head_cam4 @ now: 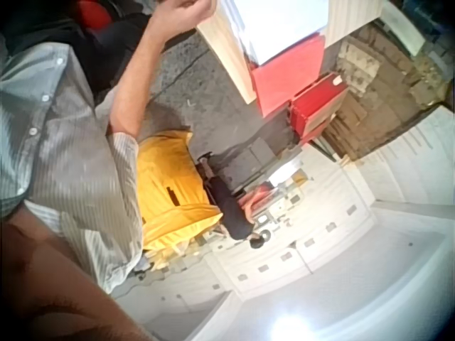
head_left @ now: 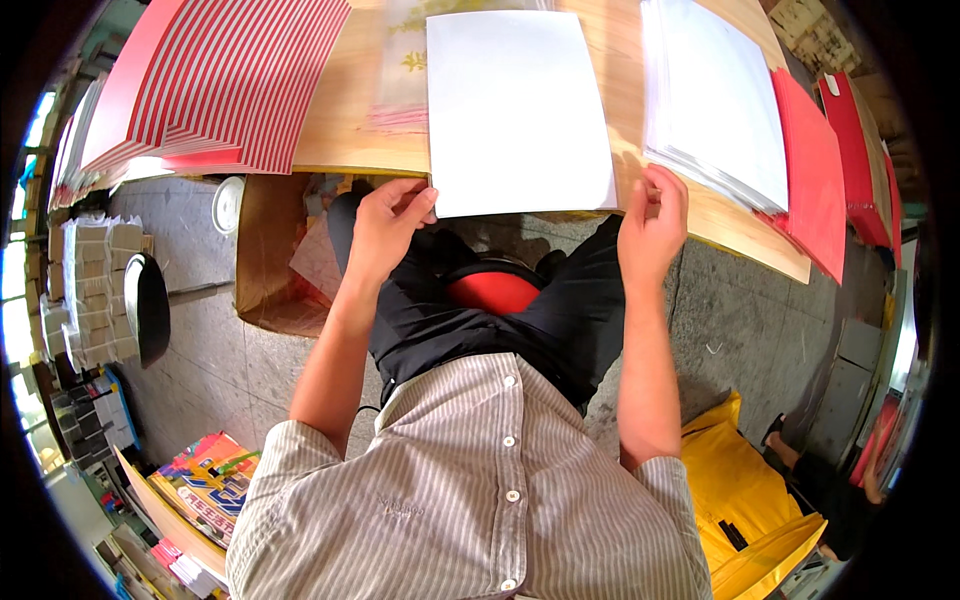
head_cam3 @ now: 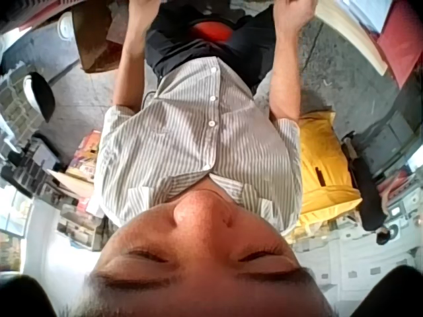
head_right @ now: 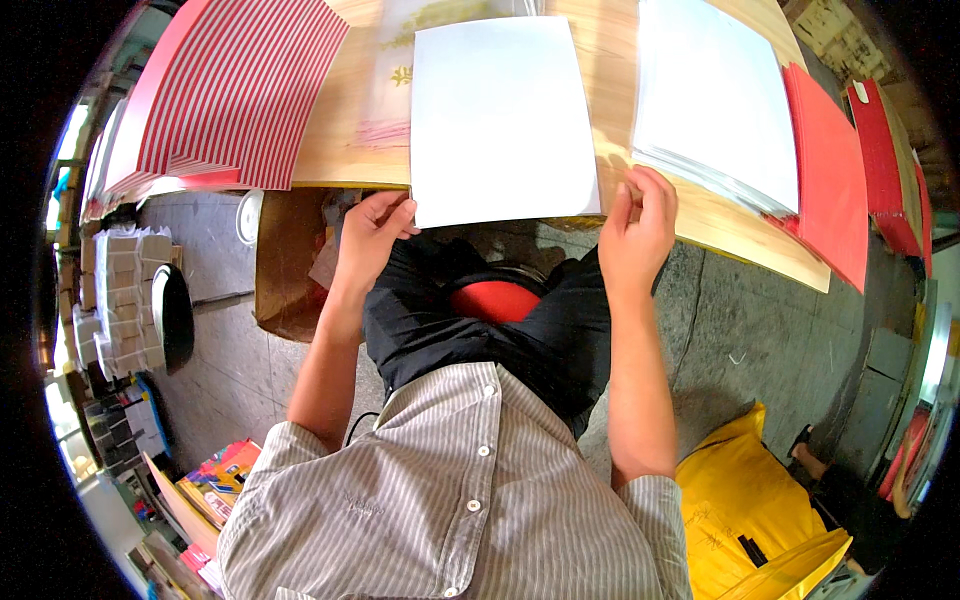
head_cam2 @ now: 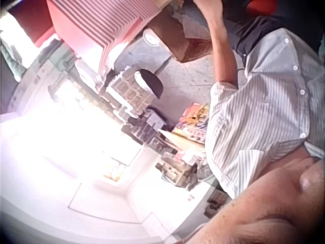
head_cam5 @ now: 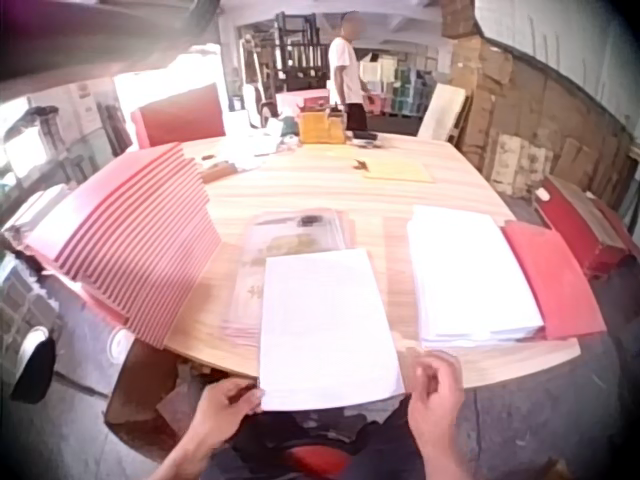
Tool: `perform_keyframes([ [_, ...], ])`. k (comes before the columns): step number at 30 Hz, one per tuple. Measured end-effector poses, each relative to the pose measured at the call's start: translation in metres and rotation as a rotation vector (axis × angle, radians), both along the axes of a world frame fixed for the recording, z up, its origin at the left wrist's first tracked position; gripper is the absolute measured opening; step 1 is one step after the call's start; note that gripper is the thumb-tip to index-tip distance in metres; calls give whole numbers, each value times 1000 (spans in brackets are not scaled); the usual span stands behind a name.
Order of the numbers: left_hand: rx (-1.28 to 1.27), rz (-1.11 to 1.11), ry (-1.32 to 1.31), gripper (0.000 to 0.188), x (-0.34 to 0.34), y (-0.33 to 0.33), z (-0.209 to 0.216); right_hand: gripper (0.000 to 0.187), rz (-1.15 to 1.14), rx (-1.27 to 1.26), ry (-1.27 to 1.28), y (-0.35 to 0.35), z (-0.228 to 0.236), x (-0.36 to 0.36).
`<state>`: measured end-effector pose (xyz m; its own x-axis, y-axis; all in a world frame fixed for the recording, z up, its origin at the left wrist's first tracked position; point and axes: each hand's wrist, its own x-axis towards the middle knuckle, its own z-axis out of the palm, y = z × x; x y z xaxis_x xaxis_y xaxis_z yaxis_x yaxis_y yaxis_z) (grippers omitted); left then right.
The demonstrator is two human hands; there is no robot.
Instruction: The person sits at a table and repeatedly picks up white and red sheets of paper. They insert each sheet into a clear plastic sleeve, seal the sleeve, and place the packaged item into a growing stack on the table. The process is repeated for multiple sheets of both colors.
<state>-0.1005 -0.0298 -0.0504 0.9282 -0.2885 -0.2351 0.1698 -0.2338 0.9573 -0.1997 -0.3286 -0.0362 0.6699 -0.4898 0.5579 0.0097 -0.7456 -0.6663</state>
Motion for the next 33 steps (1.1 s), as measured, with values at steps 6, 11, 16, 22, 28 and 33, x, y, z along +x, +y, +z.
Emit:
perform_keyframes([
  [6,-344,-38,267,34,-7,-20,4,41,422,-326,38,83,8,-3],
  [11,-346,3,305,31,-8,-23,7,41,462,-369,146,103,-4,11],
  [16,-318,-19,276,32,-7,-22,1,33,248,-398,147,47,-2,-6],
  [22,-326,-9,303,33,-7,-23,2,30,96,-442,169,2,-11,-28],
  [28,-394,5,307,31,-10,-31,11,34,124,-108,-37,24,-7,-48],
  [33,-386,-36,121,32,-19,-42,36,29,413,1291,143,67,-11,-58],
])
